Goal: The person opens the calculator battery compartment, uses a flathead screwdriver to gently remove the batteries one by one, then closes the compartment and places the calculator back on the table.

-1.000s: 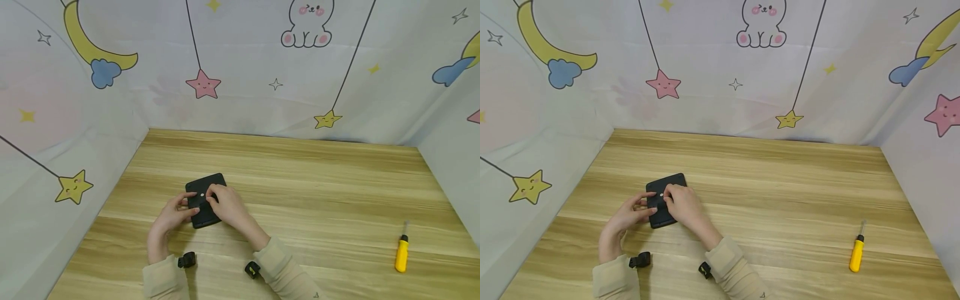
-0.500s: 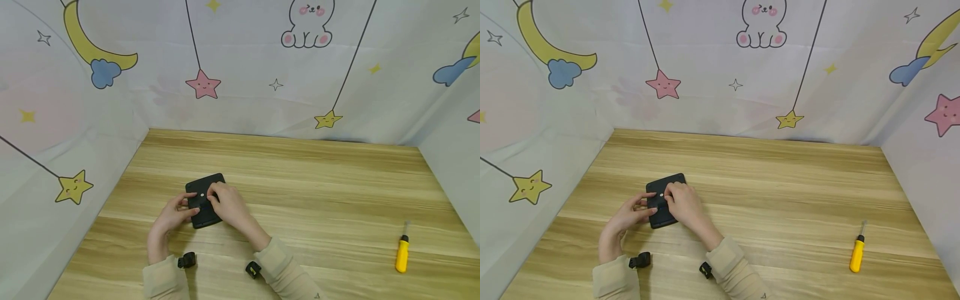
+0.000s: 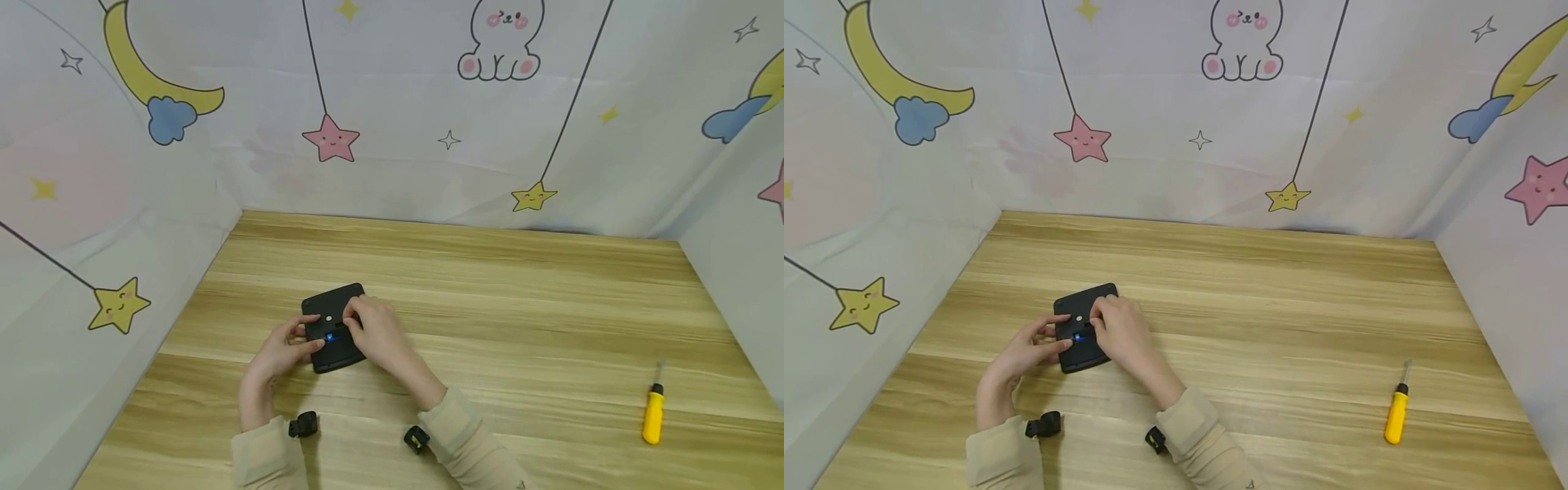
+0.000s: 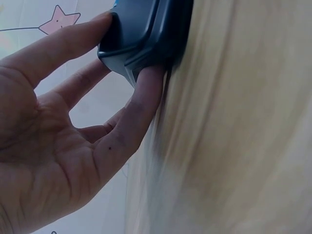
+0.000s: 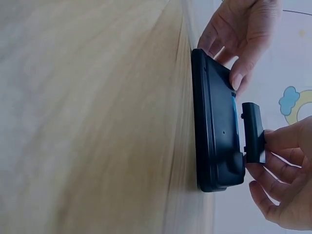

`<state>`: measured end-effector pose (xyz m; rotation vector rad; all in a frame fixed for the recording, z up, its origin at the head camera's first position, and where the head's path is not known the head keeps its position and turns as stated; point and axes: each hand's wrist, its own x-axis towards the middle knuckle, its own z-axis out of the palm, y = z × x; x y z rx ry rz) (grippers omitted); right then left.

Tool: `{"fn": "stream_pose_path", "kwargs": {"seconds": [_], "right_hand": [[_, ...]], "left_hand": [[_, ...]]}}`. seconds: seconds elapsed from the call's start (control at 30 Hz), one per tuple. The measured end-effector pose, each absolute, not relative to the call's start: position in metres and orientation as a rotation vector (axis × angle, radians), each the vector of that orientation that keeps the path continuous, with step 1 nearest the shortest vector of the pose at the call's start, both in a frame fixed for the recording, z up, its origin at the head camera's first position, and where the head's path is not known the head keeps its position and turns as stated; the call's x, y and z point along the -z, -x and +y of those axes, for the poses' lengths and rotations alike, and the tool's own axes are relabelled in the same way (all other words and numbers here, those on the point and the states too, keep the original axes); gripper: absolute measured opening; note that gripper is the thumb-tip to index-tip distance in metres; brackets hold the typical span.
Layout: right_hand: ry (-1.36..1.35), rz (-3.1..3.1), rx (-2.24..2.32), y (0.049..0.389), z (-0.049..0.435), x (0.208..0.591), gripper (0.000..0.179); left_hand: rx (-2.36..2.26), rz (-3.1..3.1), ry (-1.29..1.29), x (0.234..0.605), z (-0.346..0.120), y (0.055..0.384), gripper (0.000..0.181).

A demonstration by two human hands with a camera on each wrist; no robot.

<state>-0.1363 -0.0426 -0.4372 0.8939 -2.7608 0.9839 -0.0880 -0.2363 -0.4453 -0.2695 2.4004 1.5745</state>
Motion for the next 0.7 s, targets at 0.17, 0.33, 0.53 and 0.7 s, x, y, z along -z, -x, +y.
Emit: {"fn": "stream_pose_path", "kwargs": {"seconds": [0.17, 0.33, 0.53, 0.7], "right_hand": [[-0.874, -2.769, -1.012, 0.138, -0.039, 0.437, 0.005], [-0.846, -2.793, -1.036, 0.139, -0.036, 0.437, 0.005], [-0.830, -2.789, -1.056, 0.139, -0.033, 0.437, 0.005], [-0.805, -2.782, -1.069, 0.139, -0.030, 0.436, 0.006]], "left_hand": [[-1.595, 2.386, 0.266, 0.445, -0.237, 0.088, 0.057], [-1.597, 2.380, 0.269, 0.444, -0.237, 0.088, 0.057], [-1.595, 2.381, 0.273, 0.444, -0.236, 0.088, 0.056], [-1.578, 2.388, 0.285, 0.444, -0.236, 0.087, 0.056]]}}
